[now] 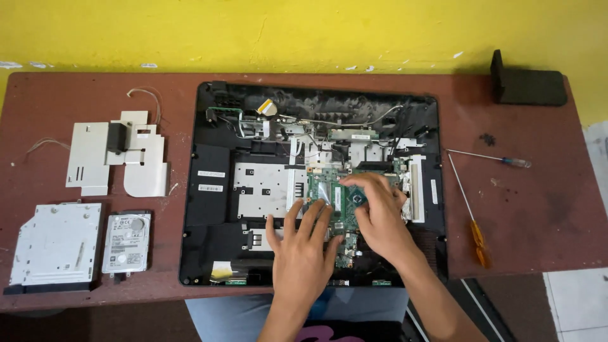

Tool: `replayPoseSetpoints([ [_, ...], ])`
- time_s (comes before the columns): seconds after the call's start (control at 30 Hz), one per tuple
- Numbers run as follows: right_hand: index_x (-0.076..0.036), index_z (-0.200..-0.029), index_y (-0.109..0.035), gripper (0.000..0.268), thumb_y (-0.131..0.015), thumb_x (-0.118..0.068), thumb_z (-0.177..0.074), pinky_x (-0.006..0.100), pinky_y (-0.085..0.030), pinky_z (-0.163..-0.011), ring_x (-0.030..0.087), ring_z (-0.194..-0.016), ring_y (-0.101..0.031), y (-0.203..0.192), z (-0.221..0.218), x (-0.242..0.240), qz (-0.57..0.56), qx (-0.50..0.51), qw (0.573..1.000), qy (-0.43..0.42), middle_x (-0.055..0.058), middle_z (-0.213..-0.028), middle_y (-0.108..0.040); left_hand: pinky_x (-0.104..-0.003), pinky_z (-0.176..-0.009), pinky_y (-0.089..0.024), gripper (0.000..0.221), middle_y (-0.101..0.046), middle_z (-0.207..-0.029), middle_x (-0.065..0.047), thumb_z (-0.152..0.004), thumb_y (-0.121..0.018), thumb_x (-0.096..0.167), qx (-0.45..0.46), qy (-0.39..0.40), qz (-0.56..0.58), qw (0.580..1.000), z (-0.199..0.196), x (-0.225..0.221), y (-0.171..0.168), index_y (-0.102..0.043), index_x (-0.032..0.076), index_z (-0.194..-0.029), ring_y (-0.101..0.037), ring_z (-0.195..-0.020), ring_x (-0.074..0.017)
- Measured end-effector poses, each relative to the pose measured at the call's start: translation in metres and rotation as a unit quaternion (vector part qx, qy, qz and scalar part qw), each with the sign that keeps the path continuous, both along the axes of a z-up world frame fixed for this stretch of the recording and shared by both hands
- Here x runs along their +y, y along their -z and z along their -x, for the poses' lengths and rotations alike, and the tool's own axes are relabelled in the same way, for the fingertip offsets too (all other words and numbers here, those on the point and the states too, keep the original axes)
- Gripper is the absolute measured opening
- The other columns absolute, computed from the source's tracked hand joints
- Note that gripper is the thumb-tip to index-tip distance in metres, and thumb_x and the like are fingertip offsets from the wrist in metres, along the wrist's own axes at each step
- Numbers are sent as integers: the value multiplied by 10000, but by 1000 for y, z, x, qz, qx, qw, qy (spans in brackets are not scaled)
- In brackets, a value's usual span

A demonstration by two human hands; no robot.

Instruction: Disassembling a computer to access internal components, including removing screws and RAM.

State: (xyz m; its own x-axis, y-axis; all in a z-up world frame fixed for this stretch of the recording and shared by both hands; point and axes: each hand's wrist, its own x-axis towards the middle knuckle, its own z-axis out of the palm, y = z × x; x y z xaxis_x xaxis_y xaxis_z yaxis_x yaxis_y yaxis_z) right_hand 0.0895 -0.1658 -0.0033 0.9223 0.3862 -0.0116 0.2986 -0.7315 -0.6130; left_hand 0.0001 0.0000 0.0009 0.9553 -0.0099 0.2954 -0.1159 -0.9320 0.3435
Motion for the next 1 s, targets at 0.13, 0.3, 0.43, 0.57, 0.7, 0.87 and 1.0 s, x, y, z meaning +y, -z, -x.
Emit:
replayPoseSetpoints([
  [0.13, -214, -1257, -597, 513, -433, 64, -858, 441, -203, -1022, 186, -1340, -488, 0, -1, 2, -3, -7, 1000, -4, -51, -1361, -634, -696, -1092, -286, 441, -600, -1401, 17, -948, -702, 417, -3, 1, 6, 1000, 0, 0, 0, -634, 207, -1330, -496, -1361, -298],
  [0.3, -227, -1252, -611, 521, -453, 67, -852, 464, -194, -1030, 202, -1352, -457, 5, -3, 0, 8, -5, 1000, -13, -42, -1364, -630, -700, -1083, -281, 465, -612, -1389, 25, -915, -732, 396, -2, -2, 15, 1000, 0, 0, -1, -640, 199, -1327, -493, -1360, -290],
  [0.43, -238, -1213, -609, 513, -433, 87, -857, 434, -194, -999, 181, -1342, -455, 1, -4, -1, 5, -11, 1000, -26, -63, -1346, -631, -717, -1078, -284, 462, -598, -1409, 35, -912, -737, 387, -6, -9, 4, 1000, 0, -1, 2, -632, 204, -1323, -490, -1367, -290],
  [0.57, -244, -1239, -629, 485, -475, 44, -880, 481, -190, -1065, 182, -1387, -470, -6, -1, -3, 19, -13, 999, -32, -90, -1382, -636, -731, -1077, -273, 467, -594, -1418, 25, -917, -740, 386, 5, -3, 23, 1000, 1, -1, 2, -634, 204, -1335, -480, -1377, -302],
  [0.7, -231, -1260, -656, 302, -640, -269, -961, 498, -238, -1064, 211, -1362, -461, -16, 6, -4, 49, -50, 995, -71, -66, -1439, -591, -713, -1083, -274, 474, -611, -1401, 18, -913, -748, 399, 1, -4, 27, 1000, 0, 0, 0, -649, 195, -1329, -490, -1371, -297],
  [0.87, -163, -1311, -615, 377, -711, -215, -950, 520, -328, -1096, 265, -1355, -491, -10, 9, -8, 17, -27, 995, -96, 12, -1442, -558, -730, -1087, -264, 479, -605, -1408, 10, -915, -749, 390, 3, 1, 31, 1000, 1, 0, 2, -646, 191, -1339, -486, -1376, -309],
  [1.0, -171, -1327, -588, 416, -729, -252, -944, 475, -328, -1048, 268, -1338, -504, -4, 9, -9, 25, -48, 995, -87, 16, -1448, -566, -716, -1072, -286, 466, -605, -1415, 17, -919, -740, 396, -5, -3, 21, 1000, 2, 0, 2, -649, 192, -1328, -492, -1368, -301],
])
